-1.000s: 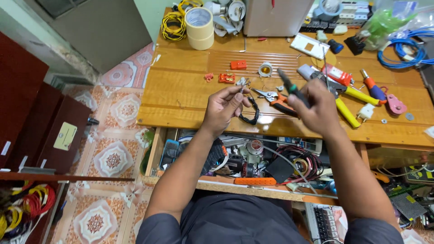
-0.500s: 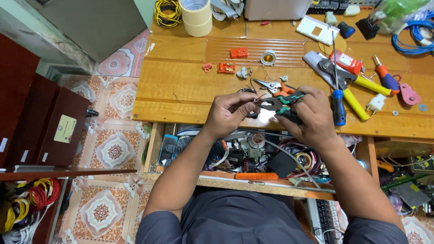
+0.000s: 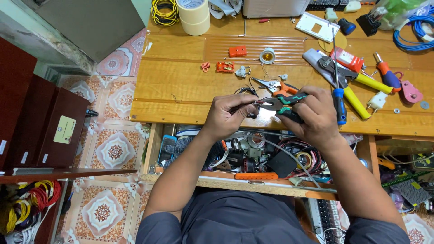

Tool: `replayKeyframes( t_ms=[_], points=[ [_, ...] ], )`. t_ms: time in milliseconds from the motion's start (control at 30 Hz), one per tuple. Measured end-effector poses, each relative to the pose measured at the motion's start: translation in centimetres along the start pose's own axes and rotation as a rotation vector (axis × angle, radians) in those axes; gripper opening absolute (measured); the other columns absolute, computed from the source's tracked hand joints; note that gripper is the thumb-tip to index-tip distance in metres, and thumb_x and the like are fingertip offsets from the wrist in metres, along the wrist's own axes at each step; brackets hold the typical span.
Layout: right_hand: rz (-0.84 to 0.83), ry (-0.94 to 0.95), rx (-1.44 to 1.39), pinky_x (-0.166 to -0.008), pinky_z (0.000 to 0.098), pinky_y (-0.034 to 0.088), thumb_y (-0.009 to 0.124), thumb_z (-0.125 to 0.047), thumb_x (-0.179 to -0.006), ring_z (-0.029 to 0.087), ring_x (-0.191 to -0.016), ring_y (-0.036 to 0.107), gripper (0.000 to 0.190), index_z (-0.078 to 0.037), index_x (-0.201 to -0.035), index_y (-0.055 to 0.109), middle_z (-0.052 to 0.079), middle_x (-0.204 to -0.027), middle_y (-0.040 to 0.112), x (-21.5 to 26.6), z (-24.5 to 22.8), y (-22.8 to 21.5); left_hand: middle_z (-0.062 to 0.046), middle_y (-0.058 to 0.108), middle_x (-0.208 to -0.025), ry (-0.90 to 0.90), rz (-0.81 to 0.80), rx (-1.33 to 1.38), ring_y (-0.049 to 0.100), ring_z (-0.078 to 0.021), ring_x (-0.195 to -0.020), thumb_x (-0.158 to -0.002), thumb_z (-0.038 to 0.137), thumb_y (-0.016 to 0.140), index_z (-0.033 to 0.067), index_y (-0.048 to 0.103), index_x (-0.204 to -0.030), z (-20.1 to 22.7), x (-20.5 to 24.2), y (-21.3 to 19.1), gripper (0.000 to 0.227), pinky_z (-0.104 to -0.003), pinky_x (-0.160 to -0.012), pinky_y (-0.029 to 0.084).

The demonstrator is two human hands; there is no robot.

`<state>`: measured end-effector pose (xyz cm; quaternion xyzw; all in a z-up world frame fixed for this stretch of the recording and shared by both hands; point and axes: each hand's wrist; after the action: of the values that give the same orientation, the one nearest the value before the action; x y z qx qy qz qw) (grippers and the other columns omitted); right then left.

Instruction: Wiring a small electrical component by stripping wires and fastening them into terminals using a screwdriver and pliers.

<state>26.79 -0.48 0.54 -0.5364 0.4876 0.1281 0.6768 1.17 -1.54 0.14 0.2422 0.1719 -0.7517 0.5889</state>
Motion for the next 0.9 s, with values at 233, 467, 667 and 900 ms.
replayKeyframes(
  t_ms=[233, 467, 667, 900],
  points=[
    [0.006, 0.014, 0.065, -0.086, 0.0449, 0.052, 0.084, -0.021, -0.091, 0.038, -0.092, 0.069, 0.028, -0.003, -0.081, 0.065, 0.011, -0.076, 0.057, 0.7, -0.1, 0.2, -0.010, 0.077, -0.082, 0.041, 0.028, -0.107, 0.077, -0.0256, -0.082, -0.098, 0.010, 0.071, 0.0093, 0.078, -0.108, 0.3, -0.1, -0.3, 0.013, -0.036, -0.075, 0.060],
    [-0.006, 0.029, 0.029, -0.077, 0.0443, 0.055, 0.084, -0.019, -0.087, 0.037, -0.080, 0.069, 0.030, -0.004, -0.075, 0.061, 0.011, -0.067, 0.052, 1.1, 0.4, 0.4, -0.015, 0.076, -0.079, -0.012, -0.003, -0.168, 0.077, -0.0331, -0.082, -0.096, 0.009, 0.071, 0.0061, 0.078, -0.108, -0.2, -0.1, -0.8, 0.014, -0.042, -0.077, 0.059],
    [-0.045, 0.074, -0.008, -0.072, 0.0431, 0.055, 0.081, -0.021, -0.090, 0.037, -0.077, 0.068, 0.031, -0.005, -0.075, 0.058, 0.010, -0.067, 0.048, 1.4, 0.1, 0.5, -0.015, 0.075, -0.076, -0.107, -0.031, -0.102, 0.070, -0.0256, -0.077, -0.101, 0.012, 0.065, 0.0051, 0.077, -0.112, -0.6, 0.1, -0.7, 0.018, -0.040, -0.075, 0.057],
    [-0.063, 0.131, -0.062, -0.071, 0.0429, 0.054, 0.080, -0.023, -0.090, 0.037, -0.079, 0.068, 0.032, -0.006, -0.076, 0.058, 0.010, -0.068, 0.049, 2.0, -0.1, 1.2, -0.002, 0.063, -0.064, -0.218, 0.044, 0.010, 0.045, -0.0055, -0.064, -0.108, 0.017, 0.056, 0.0086, 0.076, -0.114, -1.4, -0.4, -1.9, 0.023, -0.020, -0.060, 0.042]
  ],
)
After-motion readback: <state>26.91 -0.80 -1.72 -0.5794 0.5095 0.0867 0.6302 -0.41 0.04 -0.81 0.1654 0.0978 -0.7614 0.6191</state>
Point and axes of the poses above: each hand's wrist, its own x-axis away from the middle knuckle, its own y-axis out of the palm, z = x × y
